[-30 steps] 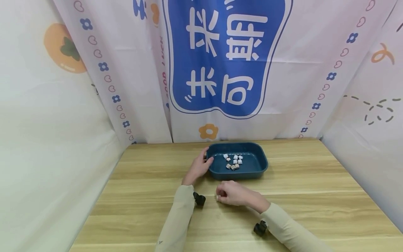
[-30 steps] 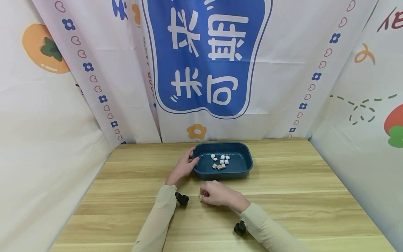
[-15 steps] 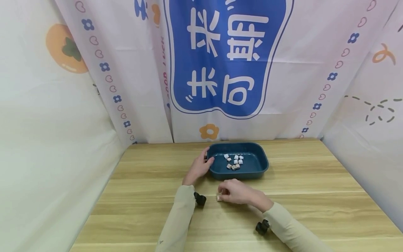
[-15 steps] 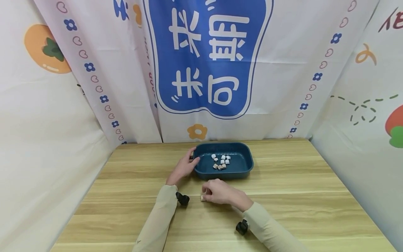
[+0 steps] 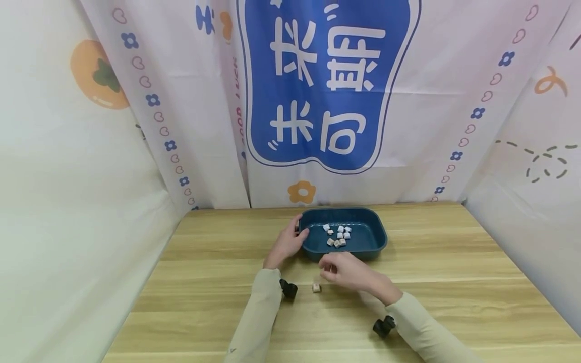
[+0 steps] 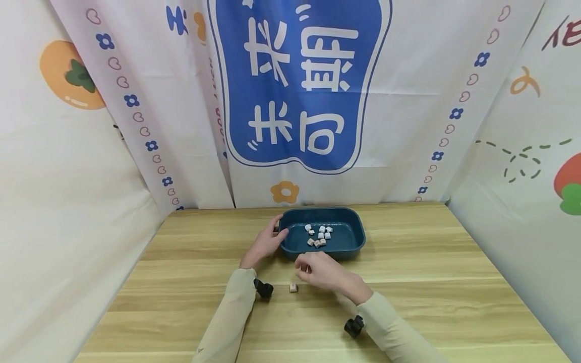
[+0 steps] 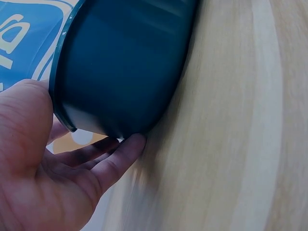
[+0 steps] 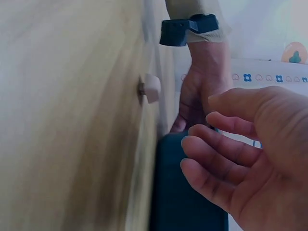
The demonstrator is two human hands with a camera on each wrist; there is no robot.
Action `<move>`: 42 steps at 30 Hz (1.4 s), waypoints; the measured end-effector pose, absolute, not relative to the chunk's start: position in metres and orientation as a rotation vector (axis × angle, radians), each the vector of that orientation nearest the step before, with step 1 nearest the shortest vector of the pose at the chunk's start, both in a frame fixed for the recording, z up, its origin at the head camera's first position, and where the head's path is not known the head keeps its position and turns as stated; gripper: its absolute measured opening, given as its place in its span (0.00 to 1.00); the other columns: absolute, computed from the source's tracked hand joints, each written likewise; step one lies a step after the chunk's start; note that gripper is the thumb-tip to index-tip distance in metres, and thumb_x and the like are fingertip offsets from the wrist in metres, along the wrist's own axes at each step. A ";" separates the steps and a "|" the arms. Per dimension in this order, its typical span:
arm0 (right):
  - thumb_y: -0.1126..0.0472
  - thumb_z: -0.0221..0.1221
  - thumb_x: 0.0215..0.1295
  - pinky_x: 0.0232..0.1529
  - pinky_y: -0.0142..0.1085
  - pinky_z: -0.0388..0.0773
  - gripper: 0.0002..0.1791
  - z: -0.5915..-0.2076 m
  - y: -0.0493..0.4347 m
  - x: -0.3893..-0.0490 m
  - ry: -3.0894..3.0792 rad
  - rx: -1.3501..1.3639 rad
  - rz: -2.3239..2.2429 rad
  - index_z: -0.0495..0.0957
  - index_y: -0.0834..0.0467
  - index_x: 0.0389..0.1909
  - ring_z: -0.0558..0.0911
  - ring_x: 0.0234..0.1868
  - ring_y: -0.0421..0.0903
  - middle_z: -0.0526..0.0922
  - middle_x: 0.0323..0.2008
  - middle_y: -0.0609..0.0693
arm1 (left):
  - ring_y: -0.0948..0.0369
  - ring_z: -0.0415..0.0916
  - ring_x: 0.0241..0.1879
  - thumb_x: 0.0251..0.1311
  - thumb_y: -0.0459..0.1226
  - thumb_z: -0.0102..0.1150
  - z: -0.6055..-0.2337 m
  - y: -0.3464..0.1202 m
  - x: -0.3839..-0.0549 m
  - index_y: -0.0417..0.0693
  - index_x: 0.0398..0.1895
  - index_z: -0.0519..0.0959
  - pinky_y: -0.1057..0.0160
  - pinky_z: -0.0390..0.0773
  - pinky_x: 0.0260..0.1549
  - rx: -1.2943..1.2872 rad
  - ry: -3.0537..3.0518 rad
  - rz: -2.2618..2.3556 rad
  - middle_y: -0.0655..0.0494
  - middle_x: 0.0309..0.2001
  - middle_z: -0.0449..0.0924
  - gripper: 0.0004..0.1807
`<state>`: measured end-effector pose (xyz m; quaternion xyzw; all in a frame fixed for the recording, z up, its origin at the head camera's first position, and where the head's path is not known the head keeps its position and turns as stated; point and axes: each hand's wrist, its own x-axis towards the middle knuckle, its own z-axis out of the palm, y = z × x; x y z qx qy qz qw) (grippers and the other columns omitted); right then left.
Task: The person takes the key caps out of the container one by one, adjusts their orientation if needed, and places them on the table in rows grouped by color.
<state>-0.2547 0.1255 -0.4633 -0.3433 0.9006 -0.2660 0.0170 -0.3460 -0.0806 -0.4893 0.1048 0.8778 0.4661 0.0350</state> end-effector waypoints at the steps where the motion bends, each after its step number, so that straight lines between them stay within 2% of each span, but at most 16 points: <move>1: 0.57 0.61 0.66 0.35 0.27 0.77 0.08 -0.462 0.126 -0.255 2.807 -1.073 -0.844 0.83 0.56 0.41 0.76 0.31 0.31 0.82 0.31 0.40 | 0.45 0.70 0.65 0.73 0.47 0.49 -0.489 -0.080 -0.346 0.56 0.77 0.54 0.45 0.73 0.60 0.319 2.697 1.432 0.40 0.69 0.67 0.32; 12: 0.58 0.62 0.67 0.38 0.29 0.79 0.09 -0.451 0.133 -0.260 2.879 -1.027 -0.931 0.83 0.57 0.44 0.80 0.35 0.34 0.84 0.35 0.42 | 0.45 0.71 0.65 0.73 0.48 0.49 -0.491 -0.081 -0.346 0.58 0.77 0.54 0.45 0.73 0.60 0.321 2.685 1.443 0.39 0.69 0.67 0.32; 23: 0.59 0.62 0.66 0.33 0.27 0.78 0.06 -0.446 0.140 -0.267 2.953 -1.030 -1.127 0.82 0.53 0.42 0.77 0.30 0.31 0.83 0.31 0.41 | 0.44 0.69 0.66 0.73 0.46 0.49 -0.493 -0.081 -0.345 0.56 0.77 0.54 0.44 0.73 0.60 0.328 2.663 1.467 0.39 0.70 0.64 0.33; 34: 0.58 0.63 0.65 0.29 0.28 0.74 0.06 -0.446 0.146 -0.282 3.074 -0.799 -1.140 0.83 0.55 0.39 0.75 0.27 0.35 0.83 0.30 0.42 | 0.44 0.69 0.66 0.73 0.47 0.48 -0.491 -0.081 -0.347 0.58 0.77 0.54 0.44 0.74 0.60 0.309 2.656 1.478 0.40 0.71 0.64 0.32; 42: 0.60 0.63 0.65 0.29 0.29 0.73 0.07 -0.455 0.154 -0.297 3.066 -0.715 -1.065 0.81 0.56 0.43 0.75 0.29 0.37 0.83 0.31 0.44 | 0.45 0.69 0.66 0.73 0.48 0.48 -0.489 -0.078 -0.345 0.59 0.77 0.54 0.46 0.74 0.59 0.310 2.656 1.458 0.40 0.70 0.65 0.32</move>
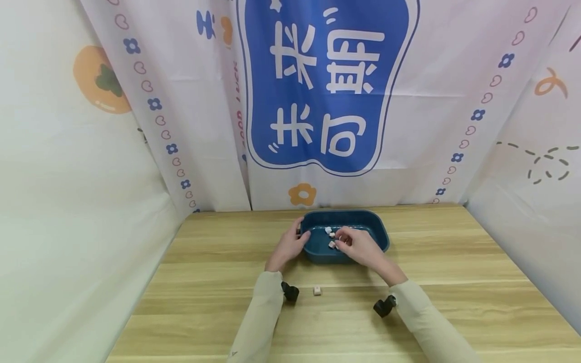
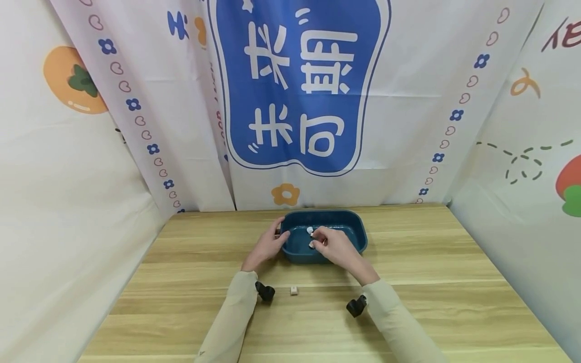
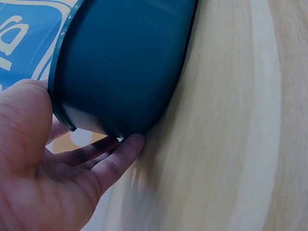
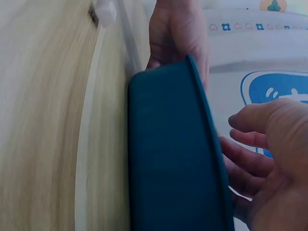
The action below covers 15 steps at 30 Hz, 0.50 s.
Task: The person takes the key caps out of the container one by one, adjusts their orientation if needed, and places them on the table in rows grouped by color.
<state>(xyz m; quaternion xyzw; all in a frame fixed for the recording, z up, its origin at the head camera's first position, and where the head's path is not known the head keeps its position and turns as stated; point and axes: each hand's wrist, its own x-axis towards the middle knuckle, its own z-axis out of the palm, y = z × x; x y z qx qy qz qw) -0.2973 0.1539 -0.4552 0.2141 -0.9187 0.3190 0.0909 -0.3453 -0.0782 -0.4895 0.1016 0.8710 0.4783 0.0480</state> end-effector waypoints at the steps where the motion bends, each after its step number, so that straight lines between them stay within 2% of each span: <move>1: 0.60 0.62 0.65 0.30 0.29 0.73 0.07 -0.456 0.155 -0.299 -2.748 0.629 0.943 0.81 0.56 0.43 0.75 0.29 0.37 0.83 0.31 0.44 | 0.45 0.69 0.66 0.73 0.48 0.48 -0.490 -0.078 -0.345 0.59 0.77 0.54 0.46 0.74 0.59 0.308 2.655 1.456 0.40 0.70 0.65 0.32; 8: 0.59 0.62 0.65 0.31 0.31 0.74 0.09 -0.460 0.164 -0.310 -2.829 0.620 0.914 0.81 0.58 0.44 0.76 0.29 0.38 0.82 0.30 0.44 | 0.45 0.69 0.67 0.73 0.48 0.48 -0.490 -0.077 -0.344 0.59 0.77 0.54 0.45 0.74 0.60 0.303 2.650 1.465 0.40 0.71 0.64 0.32; 15: 0.60 0.61 0.66 0.33 0.34 0.74 0.10 -0.462 0.171 -0.323 -2.963 0.574 0.887 0.80 0.57 0.46 0.76 0.31 0.41 0.82 0.33 0.46 | 0.45 0.69 0.66 0.73 0.48 0.48 -0.492 -0.078 -0.345 0.61 0.77 0.54 0.45 0.73 0.60 0.292 2.644 1.475 0.40 0.71 0.65 0.32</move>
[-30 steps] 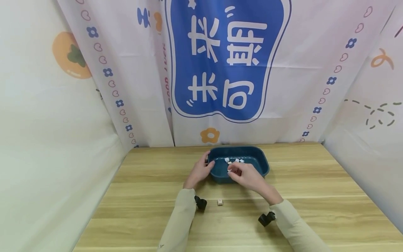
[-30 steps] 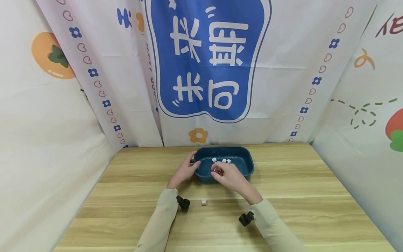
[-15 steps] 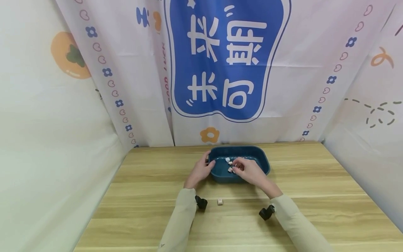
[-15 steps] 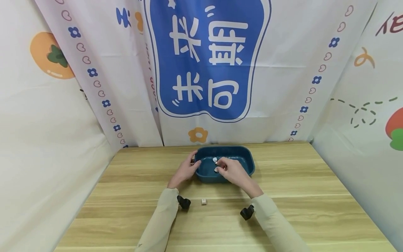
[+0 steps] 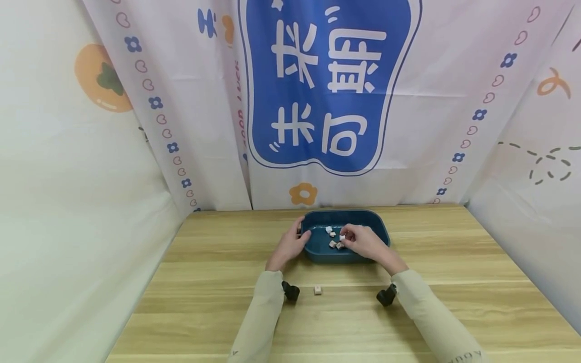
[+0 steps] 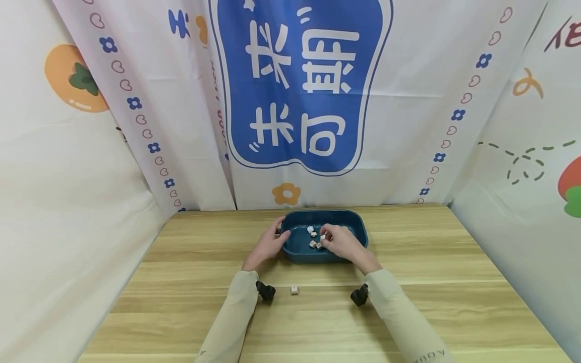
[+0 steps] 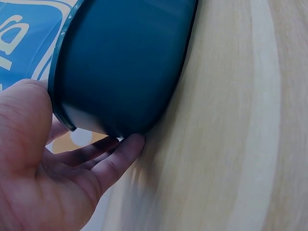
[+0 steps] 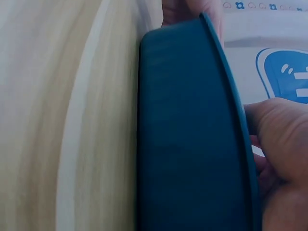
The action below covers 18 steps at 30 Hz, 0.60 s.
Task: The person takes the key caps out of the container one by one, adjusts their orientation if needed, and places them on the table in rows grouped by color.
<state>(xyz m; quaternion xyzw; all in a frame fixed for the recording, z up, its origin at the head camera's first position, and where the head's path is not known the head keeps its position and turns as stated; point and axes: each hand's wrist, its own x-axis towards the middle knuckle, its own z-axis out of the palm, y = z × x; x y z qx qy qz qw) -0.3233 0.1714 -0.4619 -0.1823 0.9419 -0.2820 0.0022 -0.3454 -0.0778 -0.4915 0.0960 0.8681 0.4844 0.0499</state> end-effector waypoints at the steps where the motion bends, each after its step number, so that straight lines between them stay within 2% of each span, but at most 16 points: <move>1: 0.60 0.61 0.66 0.33 0.34 0.74 0.10 -0.463 0.173 -0.325 2.944 -0.562 -0.880 0.80 0.57 0.47 0.76 0.32 0.41 0.82 0.33 0.47 | 0.45 0.69 0.66 0.73 0.48 0.48 -0.491 -0.078 -0.346 0.61 0.77 0.54 0.45 0.73 0.60 0.295 2.644 1.476 0.40 0.71 0.65 0.32; 9: 0.63 0.61 0.65 0.32 0.35 0.73 0.11 -0.466 0.179 -0.337 2.869 -0.524 -0.861 0.81 0.57 0.47 0.76 0.32 0.43 0.81 0.33 0.48 | 0.45 0.69 0.66 0.73 0.47 0.48 -0.490 -0.078 -0.346 0.59 0.77 0.54 0.44 0.72 0.61 0.317 2.674 1.449 0.40 0.71 0.64 0.32; 18: 0.64 0.63 0.62 0.30 0.34 0.71 0.10 -0.468 0.183 -0.349 2.835 -0.618 -0.796 0.83 0.56 0.44 0.74 0.27 0.41 0.81 0.28 0.47 | 0.45 0.68 0.67 0.73 0.47 0.48 -0.490 -0.079 -0.344 0.59 0.77 0.54 0.44 0.71 0.61 0.310 2.674 1.444 0.41 0.71 0.64 0.32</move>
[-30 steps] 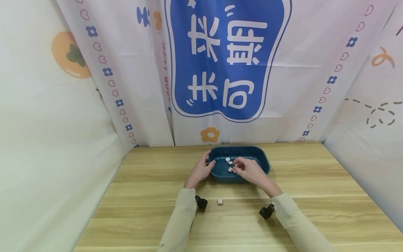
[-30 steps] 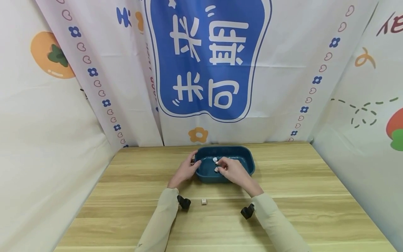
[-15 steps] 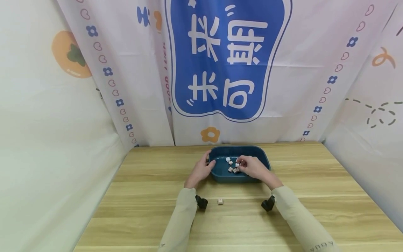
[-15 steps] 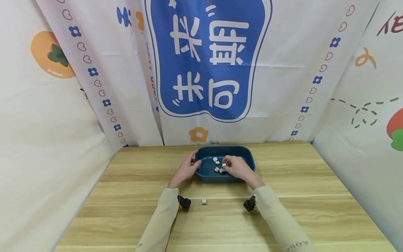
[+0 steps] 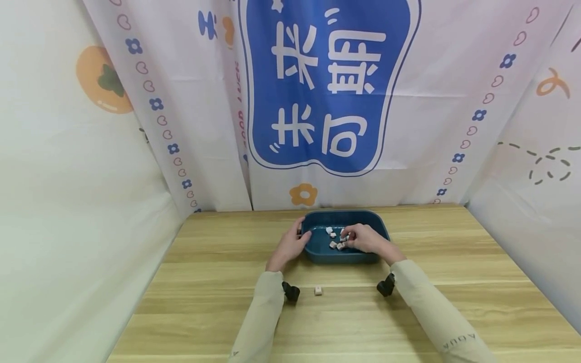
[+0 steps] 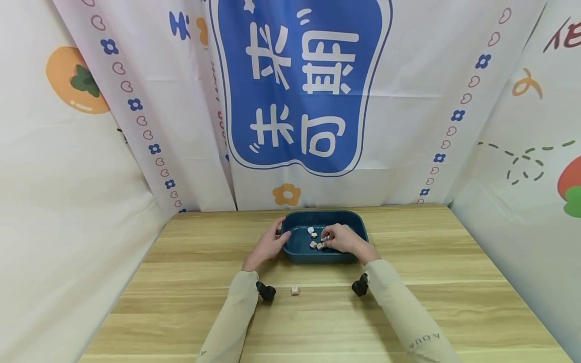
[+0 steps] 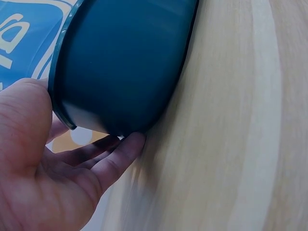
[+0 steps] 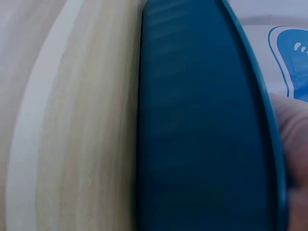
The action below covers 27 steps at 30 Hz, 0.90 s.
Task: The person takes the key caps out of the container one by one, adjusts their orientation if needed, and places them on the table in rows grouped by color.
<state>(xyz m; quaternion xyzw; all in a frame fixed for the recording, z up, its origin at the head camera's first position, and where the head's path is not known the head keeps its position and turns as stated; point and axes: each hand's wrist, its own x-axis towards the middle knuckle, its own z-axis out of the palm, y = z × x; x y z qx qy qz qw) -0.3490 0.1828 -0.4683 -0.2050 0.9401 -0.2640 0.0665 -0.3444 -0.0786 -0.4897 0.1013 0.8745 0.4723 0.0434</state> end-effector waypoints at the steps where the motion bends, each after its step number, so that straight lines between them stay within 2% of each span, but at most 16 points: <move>1: 0.64 0.63 0.62 0.31 0.34 0.71 0.10 -0.469 0.183 -0.350 2.822 -0.617 -0.794 0.83 0.56 0.44 0.75 0.28 0.41 0.81 0.28 0.47 | 0.45 0.68 0.67 0.73 0.47 0.48 -0.490 -0.079 -0.344 0.60 0.77 0.54 0.43 0.71 0.62 0.304 2.666 1.451 0.41 0.72 0.64 0.32; 8: 0.62 0.64 0.63 0.36 0.35 0.74 0.07 -0.473 0.182 -0.356 2.750 -0.600 -0.724 0.83 0.52 0.41 0.77 0.31 0.41 0.83 0.31 0.46 | 0.45 0.67 0.67 0.73 0.48 0.48 -0.490 -0.078 -0.343 0.61 0.77 0.54 0.43 0.71 0.62 0.275 2.644 1.467 0.42 0.72 0.63 0.32; 22: 0.59 0.66 0.61 0.34 0.35 0.72 0.07 -0.479 0.181 -0.363 2.730 -0.584 -0.726 0.83 0.53 0.40 0.76 0.31 0.42 0.81 0.30 0.47 | 0.45 0.67 0.68 0.73 0.46 0.49 -0.490 -0.078 -0.344 0.59 0.77 0.54 0.43 0.71 0.62 0.307 2.654 1.470 0.42 0.72 0.63 0.32; 27: 0.59 0.65 0.62 0.38 0.36 0.73 0.06 -0.479 0.183 -0.364 2.741 -0.606 -0.734 0.83 0.53 0.40 0.77 0.34 0.43 0.83 0.33 0.48 | 0.45 0.67 0.67 0.73 0.46 0.49 -0.489 -0.077 -0.344 0.58 0.77 0.55 0.43 0.71 0.62 0.307 2.658 1.474 0.41 0.71 0.64 0.32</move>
